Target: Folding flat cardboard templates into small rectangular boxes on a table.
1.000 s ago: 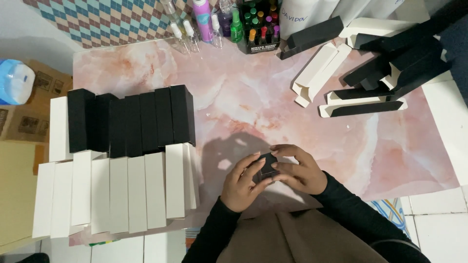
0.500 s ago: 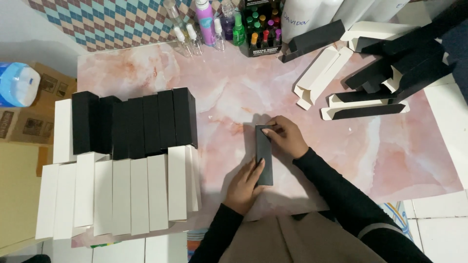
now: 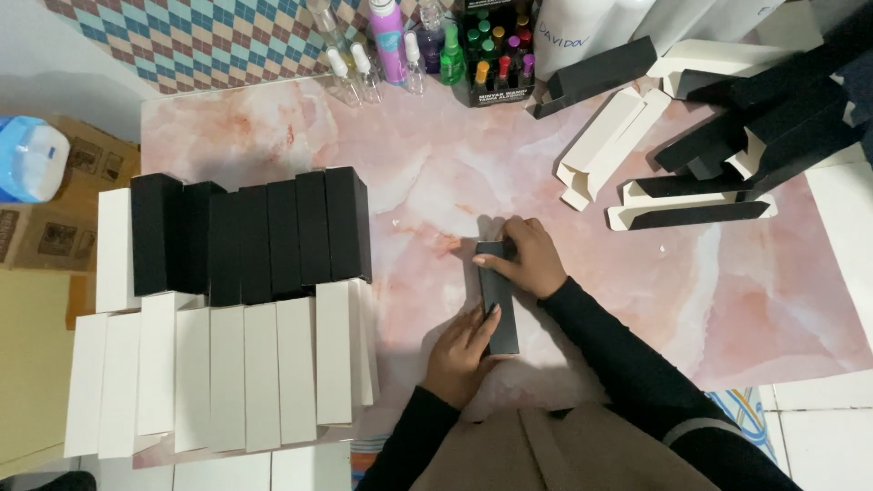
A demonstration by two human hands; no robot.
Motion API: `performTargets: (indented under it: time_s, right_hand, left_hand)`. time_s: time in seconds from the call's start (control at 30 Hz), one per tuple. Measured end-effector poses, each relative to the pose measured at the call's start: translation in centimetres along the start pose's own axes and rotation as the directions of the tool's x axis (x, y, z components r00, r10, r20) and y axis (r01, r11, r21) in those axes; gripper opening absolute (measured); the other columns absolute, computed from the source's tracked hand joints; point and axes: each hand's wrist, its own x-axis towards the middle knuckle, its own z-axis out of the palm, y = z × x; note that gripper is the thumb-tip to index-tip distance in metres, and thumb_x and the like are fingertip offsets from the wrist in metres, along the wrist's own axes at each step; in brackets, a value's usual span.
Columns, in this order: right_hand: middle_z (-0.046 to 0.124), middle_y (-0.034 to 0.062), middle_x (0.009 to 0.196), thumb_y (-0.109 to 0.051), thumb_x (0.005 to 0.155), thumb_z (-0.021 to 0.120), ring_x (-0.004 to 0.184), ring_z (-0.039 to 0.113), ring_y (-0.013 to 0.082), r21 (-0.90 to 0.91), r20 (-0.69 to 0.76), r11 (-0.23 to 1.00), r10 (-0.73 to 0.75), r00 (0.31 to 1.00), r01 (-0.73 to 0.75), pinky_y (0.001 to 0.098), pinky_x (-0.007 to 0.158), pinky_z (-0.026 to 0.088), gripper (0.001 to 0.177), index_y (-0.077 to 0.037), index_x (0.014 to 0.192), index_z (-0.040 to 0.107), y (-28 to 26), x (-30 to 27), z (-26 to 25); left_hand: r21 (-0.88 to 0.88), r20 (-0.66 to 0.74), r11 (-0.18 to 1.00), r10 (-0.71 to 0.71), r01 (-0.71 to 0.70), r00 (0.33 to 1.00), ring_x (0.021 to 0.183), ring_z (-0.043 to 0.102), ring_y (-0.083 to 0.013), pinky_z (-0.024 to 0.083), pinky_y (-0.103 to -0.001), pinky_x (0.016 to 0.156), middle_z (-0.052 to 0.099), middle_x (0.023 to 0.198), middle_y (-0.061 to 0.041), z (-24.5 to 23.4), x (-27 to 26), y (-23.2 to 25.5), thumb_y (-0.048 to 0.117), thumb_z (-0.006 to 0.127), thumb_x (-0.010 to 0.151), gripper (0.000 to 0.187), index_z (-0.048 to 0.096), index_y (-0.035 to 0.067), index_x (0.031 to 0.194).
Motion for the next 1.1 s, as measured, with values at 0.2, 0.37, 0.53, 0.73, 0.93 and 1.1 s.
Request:
performTargets:
  time_s: [0.2, 0.37, 0.53, 0.73, 0.93, 1.1]
  right_hand:
    - [0.065, -0.0014, 0.085, -0.050, 0.086, 0.077, 0.080, 0.057, 0.0201, 0.133, -0.088, 0.989, -0.050, 0.995, 0.062, 0.0343, 0.078, 0.041, 0.038, -0.017, 0.081, 0.058, 1.6, 0.6, 1.3]
    - [0.062, -0.0003, 0.078, -0.036, 0.094, 0.073, 0.075, 0.054, 0.0181, 0.210, -0.119, 0.973, -0.074, 0.990, 0.098, 0.0321, 0.075, 0.039, 0.027, -0.016, 0.078, 0.063, 1.4, 0.6, 1.2]
    - [0.046, -0.0009, 0.064, -0.025, 0.103, 0.065, 0.063, 0.044, 0.0134, 0.266, -0.129, 0.959, -0.062, 0.990, 0.095, 0.0311, 0.065, 0.035, 0.039, -0.014, 0.070, 0.048, 1.4, 0.7, 1.4]
    - [0.060, 0.0148, 0.114, -0.024, 0.090, 0.081, 0.119, 0.049, 0.0302, 0.676, 0.094, 0.729, 0.061, 0.994, -0.109, 0.0544, 0.108, 0.034, 0.033, -0.003, 0.113, 0.071, -0.5, -0.8, -2.2]
    - [0.064, 0.0154, 0.123, -0.051, 0.057, 0.100, 0.126, 0.056, 0.0412, 0.268, 0.038, 0.930, -0.270, 0.962, 0.251, 0.0561, 0.110, 0.038, 0.104, -0.009, 0.142, 0.058, 0.0, -2.6, -2.2]
    - [0.068, 0.0164, 0.109, -0.038, 0.063, 0.100, 0.117, 0.062, 0.0444, 0.341, -0.025, 0.916, -0.214, 0.976, 0.210, 0.0566, 0.106, 0.042, 0.076, -0.004, 0.120, 0.065, 0.0, -2.6, -1.4]
  left_hand:
    - [0.055, -0.033, 0.998, 0.020, -0.018, 0.999, 0.127, 0.063, -0.0425, 0.053, -0.053, 0.108, 0.062, 0.136, -0.031, -0.3, 0.4, 0.3, 0.039, 0.074, 0.096, 0.068, 0.052, -0.006, 0.142]
    - [0.043, -0.005, 0.999, -0.004, 0.004, 1.000, 0.129, 0.061, -0.0411, 0.052, -0.052, 0.110, 0.060, 0.140, -0.029, -0.2, 0.1, 0.2, 0.043, 0.065, 0.100, 0.066, 0.052, -0.003, 0.145]
    - [-0.154, 0.144, 0.967, -0.182, 0.204, 0.973, 0.141, 0.050, -0.0407, 0.038, -0.052, 0.119, 0.053, 0.150, -0.027, -1.0, 0.0, 0.6, 0.055, 0.051, 0.102, 0.074, 0.046, -0.001, 0.150]
    - [-0.165, 0.054, 0.978, -0.119, 0.127, 0.991, 0.144, 0.041, -0.0409, 0.037, -0.055, 0.115, 0.039, 0.159, -0.025, 1.9, -2.5, -2.8, 0.066, 0.050, 0.096, 0.092, 0.033, 0.003, 0.161]
    - [0.153, 0.444, 0.927, -0.373, 0.341, 0.814, 0.156, 0.009, -0.0450, 0.013, -0.057, 0.124, 0.033, 0.163, -0.024, -2.7, 1.9, 2.1, 0.059, 0.074, 0.085, 0.110, 0.023, -0.002, 0.161]
    - [0.135, 0.365, 0.942, -0.335, 0.307, 0.869, 0.153, 0.019, -0.0468, 0.014, -0.060, 0.121, 0.036, 0.161, -0.023, -0.7, 0.1, 0.8, 0.055, 0.081, 0.079, 0.124, 0.005, 0.011, 0.166]
